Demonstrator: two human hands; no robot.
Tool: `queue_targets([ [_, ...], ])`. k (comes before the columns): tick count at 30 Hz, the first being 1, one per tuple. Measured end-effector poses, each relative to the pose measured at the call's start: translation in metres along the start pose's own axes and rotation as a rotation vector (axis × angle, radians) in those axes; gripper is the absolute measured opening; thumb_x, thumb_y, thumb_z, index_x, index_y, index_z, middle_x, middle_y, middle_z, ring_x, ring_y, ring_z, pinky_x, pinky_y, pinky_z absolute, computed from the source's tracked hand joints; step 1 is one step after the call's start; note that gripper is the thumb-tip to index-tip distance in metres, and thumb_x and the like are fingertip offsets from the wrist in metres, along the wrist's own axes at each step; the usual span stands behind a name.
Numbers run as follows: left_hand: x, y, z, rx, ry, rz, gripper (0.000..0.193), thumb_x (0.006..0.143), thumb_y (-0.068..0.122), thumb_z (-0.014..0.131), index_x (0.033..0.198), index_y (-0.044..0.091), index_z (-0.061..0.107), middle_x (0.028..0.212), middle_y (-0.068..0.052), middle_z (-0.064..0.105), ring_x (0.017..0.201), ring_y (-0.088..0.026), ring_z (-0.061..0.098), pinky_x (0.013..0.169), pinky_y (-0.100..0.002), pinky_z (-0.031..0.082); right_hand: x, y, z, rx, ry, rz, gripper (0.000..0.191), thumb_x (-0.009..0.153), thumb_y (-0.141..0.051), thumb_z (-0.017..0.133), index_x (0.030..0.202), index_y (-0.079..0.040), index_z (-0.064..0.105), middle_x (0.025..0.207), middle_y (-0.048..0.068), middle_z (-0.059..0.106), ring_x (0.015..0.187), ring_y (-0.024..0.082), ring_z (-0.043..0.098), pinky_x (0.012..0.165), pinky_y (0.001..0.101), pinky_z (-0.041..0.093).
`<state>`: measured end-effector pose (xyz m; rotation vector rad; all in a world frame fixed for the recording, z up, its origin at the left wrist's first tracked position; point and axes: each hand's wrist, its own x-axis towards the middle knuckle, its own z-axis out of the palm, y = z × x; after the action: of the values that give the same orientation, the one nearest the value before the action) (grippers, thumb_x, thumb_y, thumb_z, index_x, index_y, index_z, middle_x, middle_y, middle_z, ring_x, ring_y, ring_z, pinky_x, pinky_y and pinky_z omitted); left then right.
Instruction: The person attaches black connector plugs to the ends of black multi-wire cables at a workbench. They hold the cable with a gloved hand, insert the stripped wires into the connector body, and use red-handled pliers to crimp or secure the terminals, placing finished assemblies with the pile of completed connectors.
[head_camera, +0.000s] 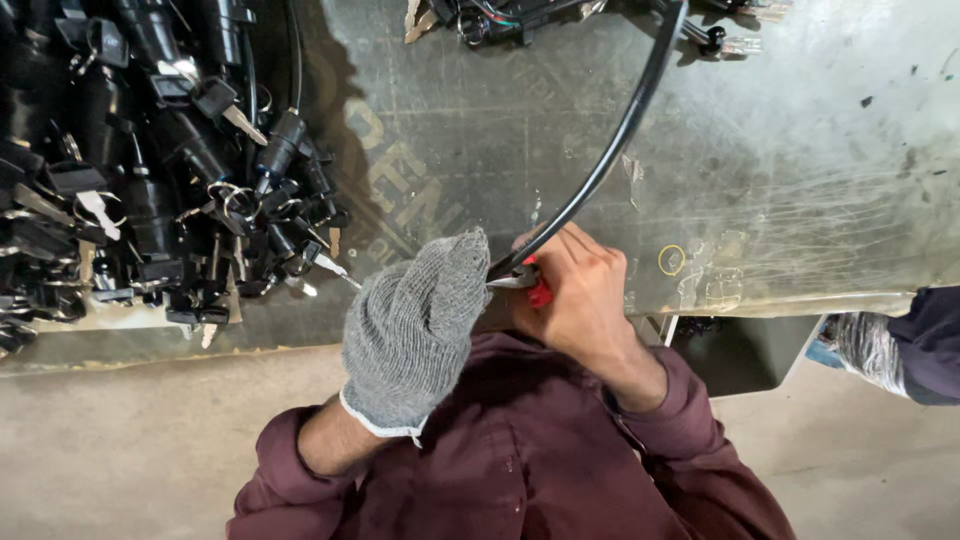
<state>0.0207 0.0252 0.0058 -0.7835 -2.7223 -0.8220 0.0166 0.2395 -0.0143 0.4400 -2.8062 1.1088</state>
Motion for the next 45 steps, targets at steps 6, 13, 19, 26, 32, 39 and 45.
queue_targets([
  [6,0.023,0.005,-0.022,-0.186,-0.120,-0.074,0.068,0.091,0.017,0.073,0.152,0.002,0.046,0.128,-0.018,0.066,0.101,-0.037,0.065,0.082,-0.046,0.052,0.017,-0.016,0.004,-0.090,-0.011,0.178,0.028,0.072,-0.017,0.080,0.092,-0.008,0.063,0.084,0.007,0.065,0.082,0.031,0.067,0.069,0.0413,0.051],
  [13,0.035,-0.008,-0.051,-0.948,-0.520,-0.067,0.070,0.095,0.023,0.075,0.155,0.006,0.044,0.116,-0.014,0.071,0.104,-0.034,0.072,0.087,-0.039,0.056,0.040,-0.012,0.001,0.166,-0.010,-0.284,0.030,0.073,-0.017,0.082,0.082,-0.006,0.056,0.081,0.006,0.062,0.084,0.027,0.067,0.080,0.0518,0.042],
  [19,0.011,-0.014,-0.042,-0.992,-0.486,-0.230,0.070,0.094,0.021,0.075,0.157,0.015,0.045,0.124,-0.012,0.070,0.102,-0.029,0.073,0.091,-0.037,0.058,0.043,-0.003,0.003,0.382,-0.209,-0.143,0.038,0.078,-0.012,0.089,0.081,-0.005,0.052,0.080,0.006,0.056,0.076,0.027,0.058,0.066,0.0359,0.045],
  [26,0.012,-0.007,-0.036,-0.188,-0.169,-0.136,0.055,0.090,0.020,0.069,0.142,0.008,0.056,0.113,-0.016,0.068,0.093,-0.036,0.066,0.077,-0.046,0.052,0.032,-0.002,0.013,0.041,-0.070,-0.058,0.024,0.079,-0.017,0.076,0.093,-0.005,0.060,0.092,0.009,0.063,0.084,0.031,0.064,0.073,0.0407,0.051],
  [32,0.034,-0.025,-0.096,0.216,0.026,-0.107,0.045,0.089,0.027,0.068,0.129,0.007,0.062,0.111,-0.017,0.067,0.096,-0.037,0.065,0.081,-0.048,0.051,0.054,0.019,-0.008,-0.310,-0.015,-0.107,0.072,0.078,-0.061,0.083,0.114,-0.002,0.061,0.110,0.012,0.059,0.102,0.034,0.054,0.089,0.0453,0.042],
  [39,0.041,-0.046,-0.138,0.364,0.179,-0.115,0.048,0.094,0.034,0.071,0.132,0.005,0.064,0.119,-0.017,0.067,0.107,-0.038,0.065,0.091,-0.049,0.051,0.137,0.048,-0.039,-0.683,0.123,-0.303,0.033,0.094,-0.022,0.076,0.125,-0.011,0.070,0.123,0.011,0.058,0.116,0.033,0.054,0.092,0.0467,0.042],
  [45,0.075,-0.035,-0.094,0.190,0.110,0.003,0.052,0.098,0.039,0.074,0.134,0.004,0.065,0.126,-0.018,0.066,0.117,-0.040,0.064,0.100,-0.050,0.051,0.145,0.049,-0.055,-0.332,0.113,-0.346,0.028,0.092,0.007,0.067,0.115,-0.006,0.074,0.110,0.005,0.068,0.100,0.029,0.064,0.084,0.0416,0.048],
])
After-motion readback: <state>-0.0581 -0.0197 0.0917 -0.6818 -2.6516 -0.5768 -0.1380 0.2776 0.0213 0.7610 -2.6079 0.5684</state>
